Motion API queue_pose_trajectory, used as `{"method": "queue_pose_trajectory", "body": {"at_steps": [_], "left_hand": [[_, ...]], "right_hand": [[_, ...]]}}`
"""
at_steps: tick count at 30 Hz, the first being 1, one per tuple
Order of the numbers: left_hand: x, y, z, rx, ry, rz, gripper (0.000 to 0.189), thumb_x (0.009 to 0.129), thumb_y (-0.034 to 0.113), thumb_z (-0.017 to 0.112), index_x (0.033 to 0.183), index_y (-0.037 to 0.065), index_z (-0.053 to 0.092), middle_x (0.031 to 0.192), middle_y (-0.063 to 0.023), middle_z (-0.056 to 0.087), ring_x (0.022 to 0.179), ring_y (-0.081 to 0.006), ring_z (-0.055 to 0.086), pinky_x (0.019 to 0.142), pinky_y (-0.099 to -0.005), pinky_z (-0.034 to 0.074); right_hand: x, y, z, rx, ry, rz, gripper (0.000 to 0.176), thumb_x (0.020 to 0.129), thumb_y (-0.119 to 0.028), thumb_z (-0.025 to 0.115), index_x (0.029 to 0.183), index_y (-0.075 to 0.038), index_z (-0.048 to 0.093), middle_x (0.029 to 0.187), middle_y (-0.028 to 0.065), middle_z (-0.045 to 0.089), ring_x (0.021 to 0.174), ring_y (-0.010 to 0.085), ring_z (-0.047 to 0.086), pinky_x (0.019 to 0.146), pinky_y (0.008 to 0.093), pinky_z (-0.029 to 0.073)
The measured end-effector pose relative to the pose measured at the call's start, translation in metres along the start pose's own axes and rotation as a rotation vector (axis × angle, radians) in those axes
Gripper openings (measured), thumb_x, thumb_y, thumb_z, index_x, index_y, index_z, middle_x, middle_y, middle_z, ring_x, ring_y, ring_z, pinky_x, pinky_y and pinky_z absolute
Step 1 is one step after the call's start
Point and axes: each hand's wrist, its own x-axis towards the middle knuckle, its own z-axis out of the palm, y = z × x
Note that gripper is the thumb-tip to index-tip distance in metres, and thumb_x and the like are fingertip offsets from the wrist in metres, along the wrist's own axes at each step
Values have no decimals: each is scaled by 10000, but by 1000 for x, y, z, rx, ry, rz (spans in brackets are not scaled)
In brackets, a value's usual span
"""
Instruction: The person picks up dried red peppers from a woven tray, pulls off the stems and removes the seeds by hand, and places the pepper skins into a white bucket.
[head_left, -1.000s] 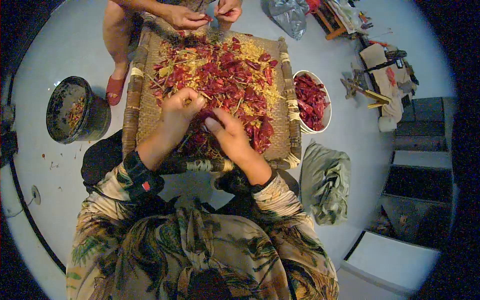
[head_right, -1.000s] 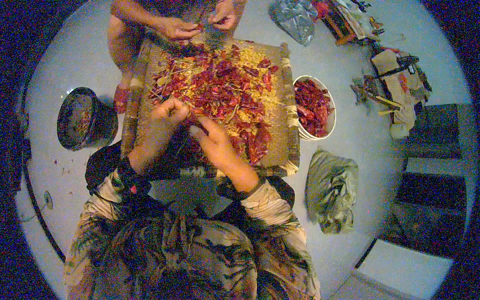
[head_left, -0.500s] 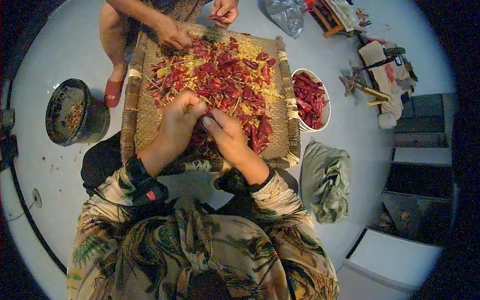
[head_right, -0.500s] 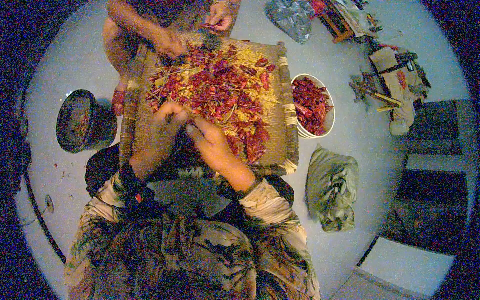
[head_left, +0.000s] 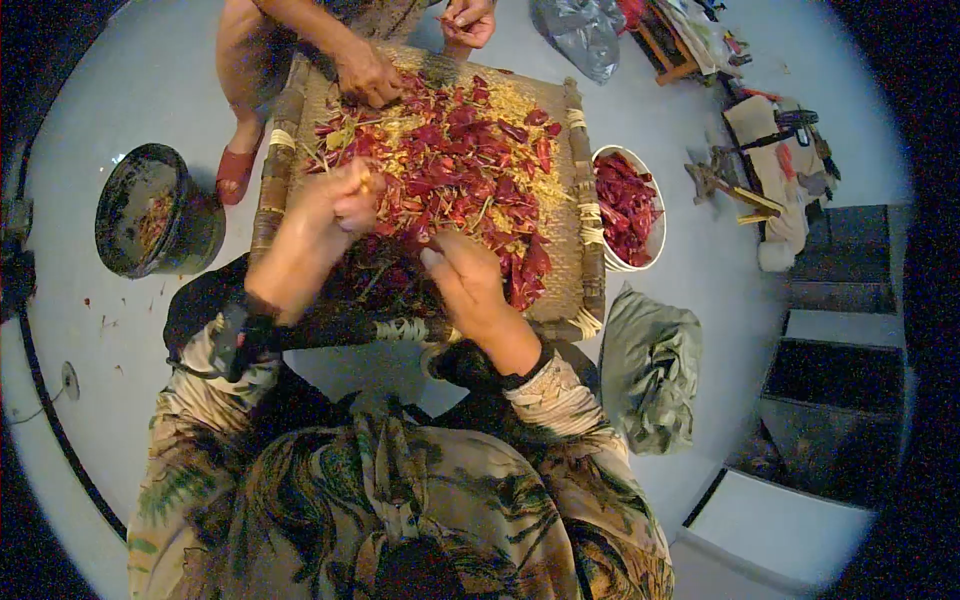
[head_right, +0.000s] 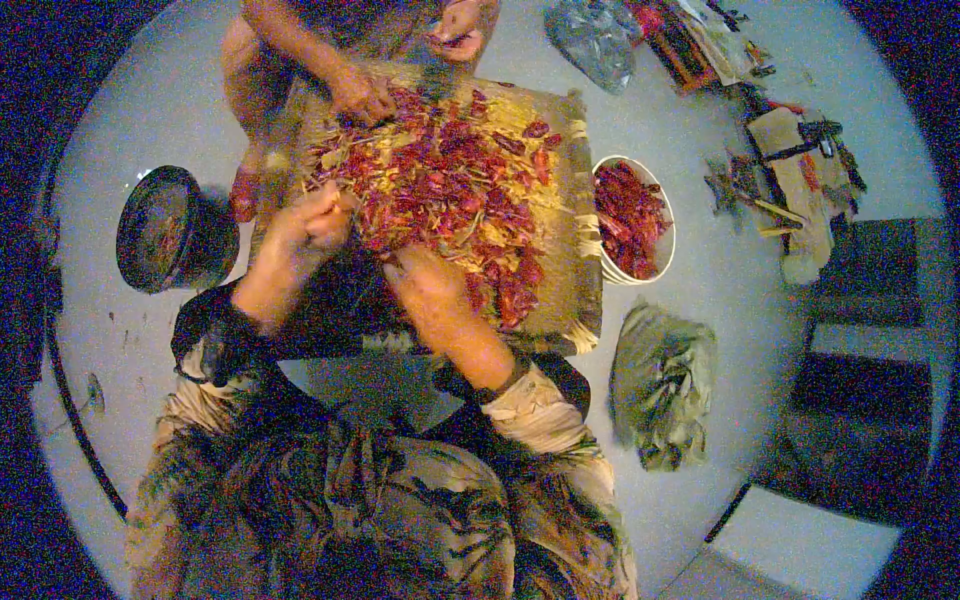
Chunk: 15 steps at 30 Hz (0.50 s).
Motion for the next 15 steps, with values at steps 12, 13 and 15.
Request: {"method": "queue_pose_trajectory", "body": {"at_steps": [12, 13, 15], "left_hand": [[-61, 104, -17, 133, 271, 290, 106, 916, 88, 467, 911, -8, 511, 822, -58, 530, 517, -41, 363, 454, -177, 314], [-68, 115, -27, 228, 316, 315, 120, 905, 153, 507, 872, 38, 513, 607, 53, 388, 488, -19, 348, 403, -167, 304], [-89, 136, -48, 275, 509, 395, 126, 904, 130, 483, 888, 8, 514, 701, -10, 474, 500, -41, 365, 432, -182, 317]], "right_hand": [[7, 32, 7, 313, 42, 343, 240, 861, -210, 596, 1032, -42, 583, 988, 80, 620, 940, 190, 571, 866, 312, 429], [4, 47, 12, 319, 53, 330, 234, 864, -215, 592, 1025, -44, 589, 979, 75, 623, 937, 187, 570, 863, 310, 429], [8, 54, 14, 350, 67, 386, 231, 870, -225, 587, 1012, -43, 600, 953, 68, 630, 921, 178, 571, 857, 301, 430]]}}
